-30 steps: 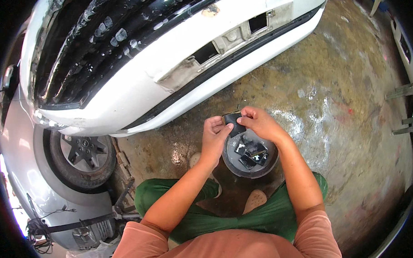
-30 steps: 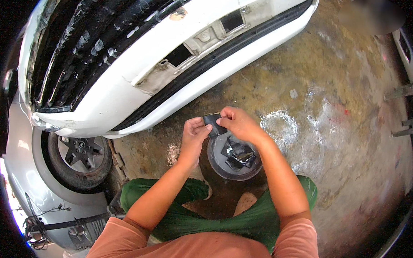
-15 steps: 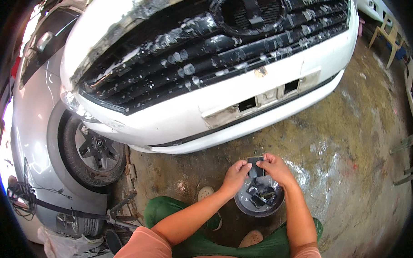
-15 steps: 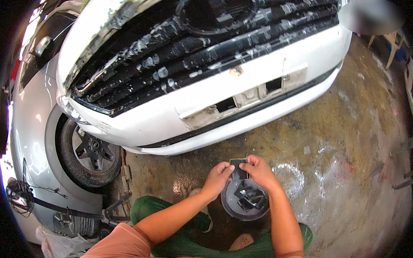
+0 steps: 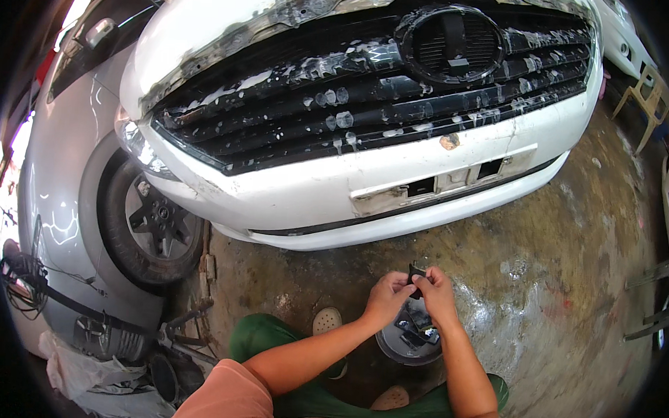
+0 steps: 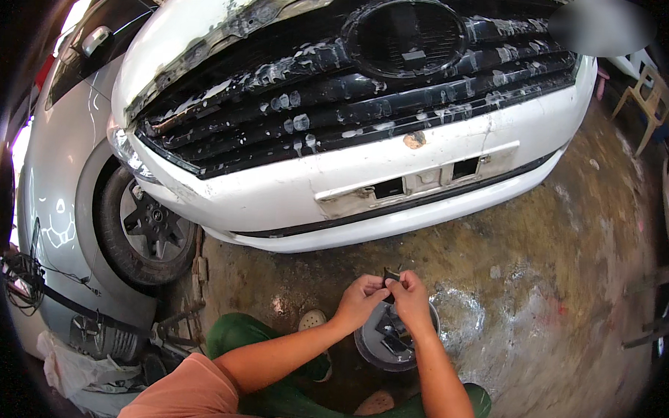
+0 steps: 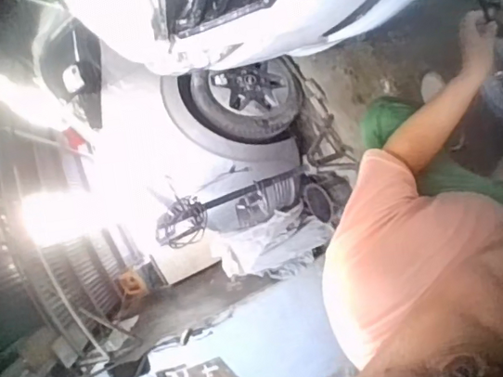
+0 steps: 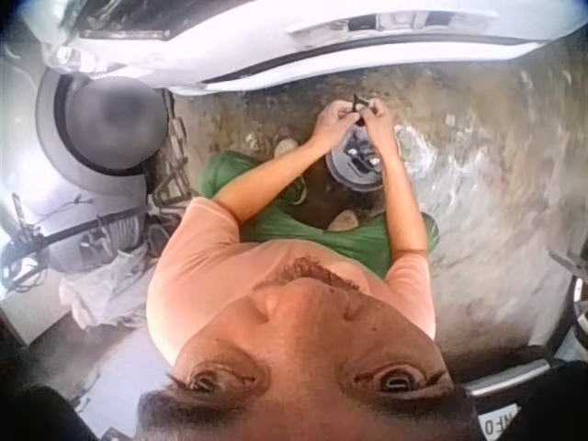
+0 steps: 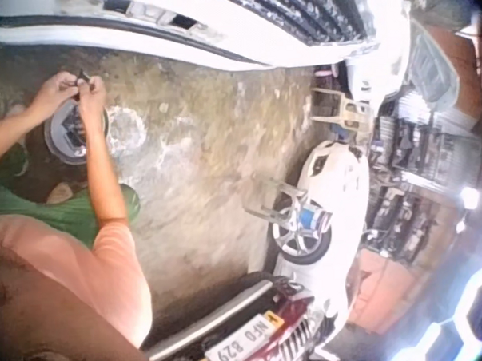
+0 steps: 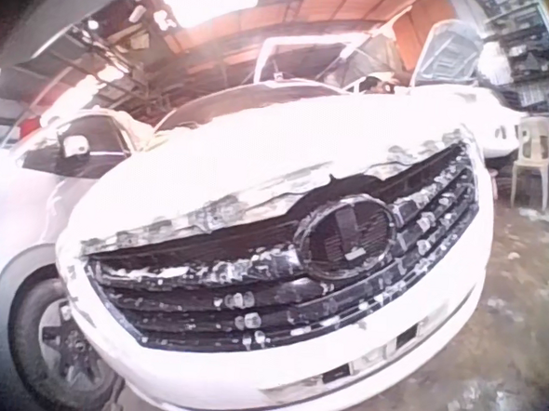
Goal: The person wet sands the front bumper of a white car by hand using a piece of sandpaper, dipping the paper into a bucket of water and rubbing it across the surface.
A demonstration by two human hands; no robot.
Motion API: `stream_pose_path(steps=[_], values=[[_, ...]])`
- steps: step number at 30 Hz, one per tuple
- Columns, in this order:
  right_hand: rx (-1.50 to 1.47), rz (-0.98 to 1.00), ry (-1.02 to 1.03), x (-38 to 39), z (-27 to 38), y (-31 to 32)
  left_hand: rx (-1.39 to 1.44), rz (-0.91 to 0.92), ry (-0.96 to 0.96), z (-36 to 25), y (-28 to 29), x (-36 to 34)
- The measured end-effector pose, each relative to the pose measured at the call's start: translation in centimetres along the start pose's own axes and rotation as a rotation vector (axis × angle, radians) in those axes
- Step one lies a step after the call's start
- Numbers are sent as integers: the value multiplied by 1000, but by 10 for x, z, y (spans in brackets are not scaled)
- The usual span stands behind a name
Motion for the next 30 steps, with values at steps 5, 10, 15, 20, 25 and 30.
stream_pose_path(steps=[5,10,15,20,25,30], values=[[-181,98,-129,3,15,0,10,-8,-5,-3,5,-4],[-138,86,-140,2,22,-3,63,12,19,-8,5,-5],[60,80,-80,-4,12,14,192,68,48,-7,-1,-2],[592,-55,341,15,29,-7,280,97,105,-19,-10,2],[480,344,348,22,42,-9,34,-77,-21,-19,14,-4],[557,-15,147,-8,24,73,-838,545,-15,-9,-17,20]])
Point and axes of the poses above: each hand's wrist, its own x-axis away from the middle knuckle, its own y-axis out of the back of the hand, z = x × y, the point moved 3 cm from there along -x, towards the middle knuckle, and after that the axes turned 4 degrees about z, right-handed, at the moved point
